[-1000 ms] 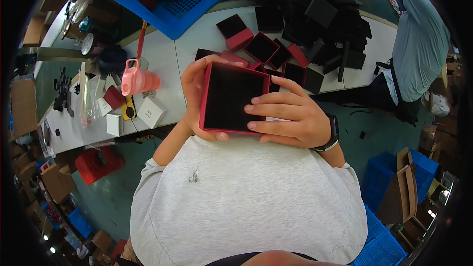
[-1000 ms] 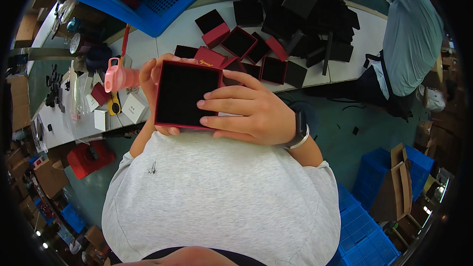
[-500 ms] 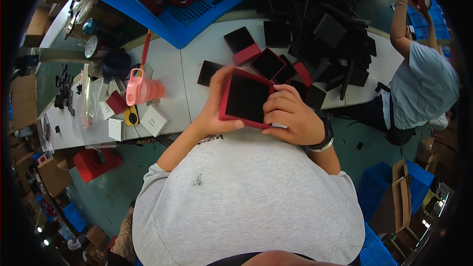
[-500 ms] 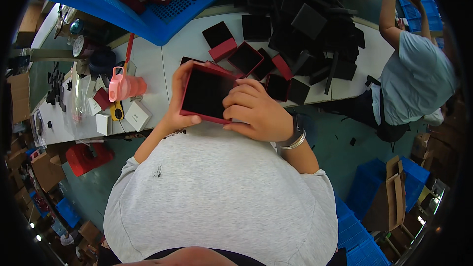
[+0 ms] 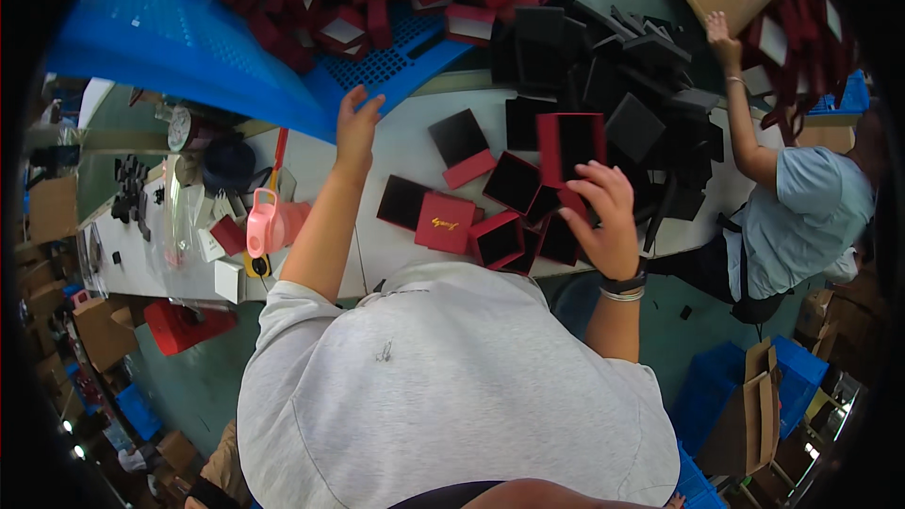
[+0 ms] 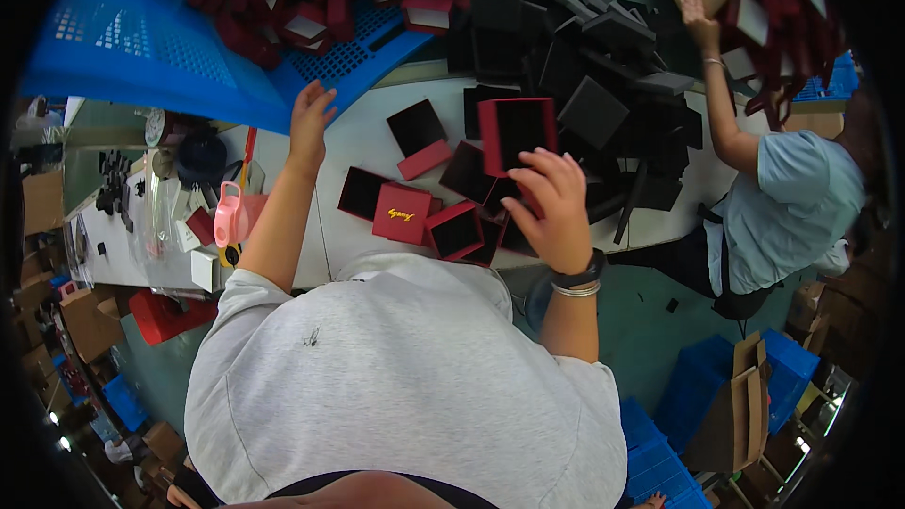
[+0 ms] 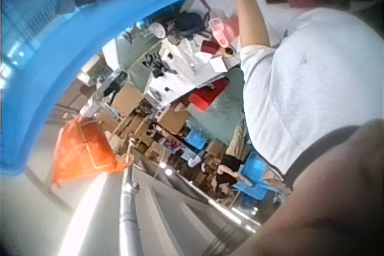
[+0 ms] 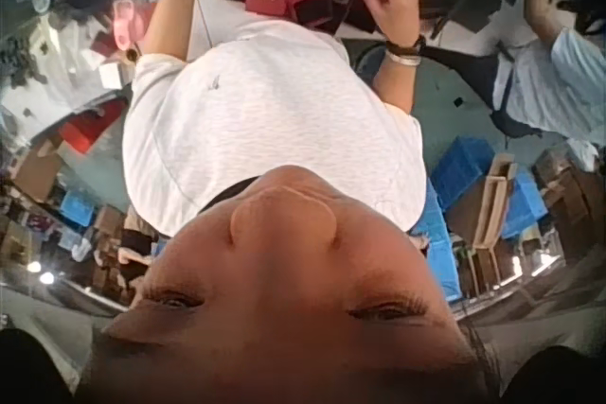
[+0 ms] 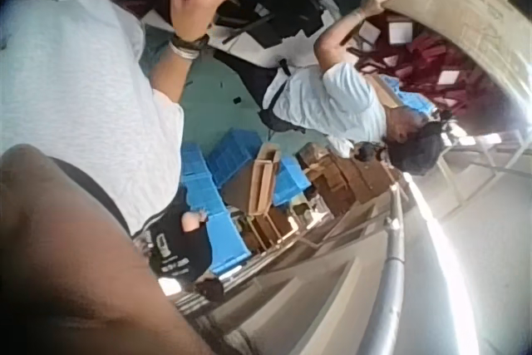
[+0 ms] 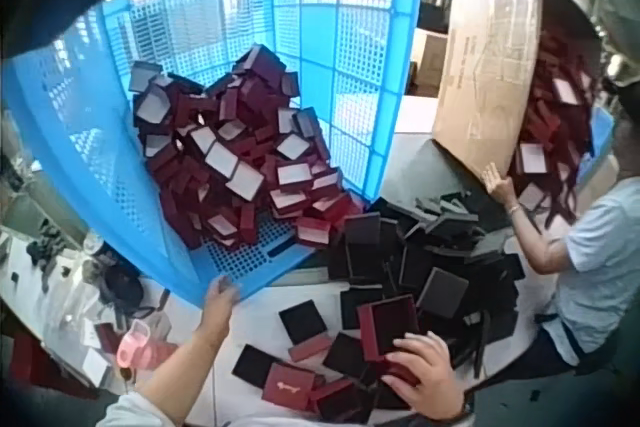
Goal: Placing foam inserts into jewelry boxes and organizing them on a workbench.
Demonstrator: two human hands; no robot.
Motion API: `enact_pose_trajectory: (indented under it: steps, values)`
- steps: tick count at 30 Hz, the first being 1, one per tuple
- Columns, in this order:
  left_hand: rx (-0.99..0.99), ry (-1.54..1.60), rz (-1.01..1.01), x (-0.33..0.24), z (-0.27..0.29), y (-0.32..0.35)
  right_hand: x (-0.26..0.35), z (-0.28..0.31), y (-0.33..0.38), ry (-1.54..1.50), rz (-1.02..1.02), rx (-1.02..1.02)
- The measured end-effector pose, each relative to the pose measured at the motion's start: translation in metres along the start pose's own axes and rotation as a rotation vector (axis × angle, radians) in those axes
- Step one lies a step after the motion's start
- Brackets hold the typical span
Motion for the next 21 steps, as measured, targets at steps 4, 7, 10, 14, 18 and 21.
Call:
enact_pose_trajectory:
  steps: [4, 7, 10, 14, 18, 21]
  values:
    - [-0.163, -0.537, -0.292, 0.018, 0.0, -0.084, -0.022, -0.011, -0.002, -0.155, -0.113, -0.086]
    - [-0.238, -0.934, -0.462, 0.043, 0.015, -0.143, -0.048, 0.005, -0.014, -0.258, -0.318, -0.371]
    - [-0.114, -1.148, -0.456, 0.068, -0.006, -0.175, -0.09, 0.031, -0.021, -0.144, -0.433, -0.569]
    - [-0.103, -1.125, -0.401, 0.115, 0.072, -0.207, -0.124, 0.04, -0.05, -0.019, -0.432, -0.626]
    - [-0.041, -1.103, -0.421, 0.102, 0.055, -0.201, -0.144, 0.051, -0.087, 0.125, -0.282, -0.641]
    - [-0.133, -0.894, -0.409, 0.081, 0.05, -0.19, -0.147, 0.045, -0.13, 0.151, -0.252, -0.652]
Point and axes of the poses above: each hand's wrist, its own y-axis away from the middle knuckle, its own z-axis out of the back of the hand, x = y × z, the point moved 3 cm from there along -y, towards the middle knuckle, and after that the axes turned 12 degrees about -z, right-handed, at the moved point
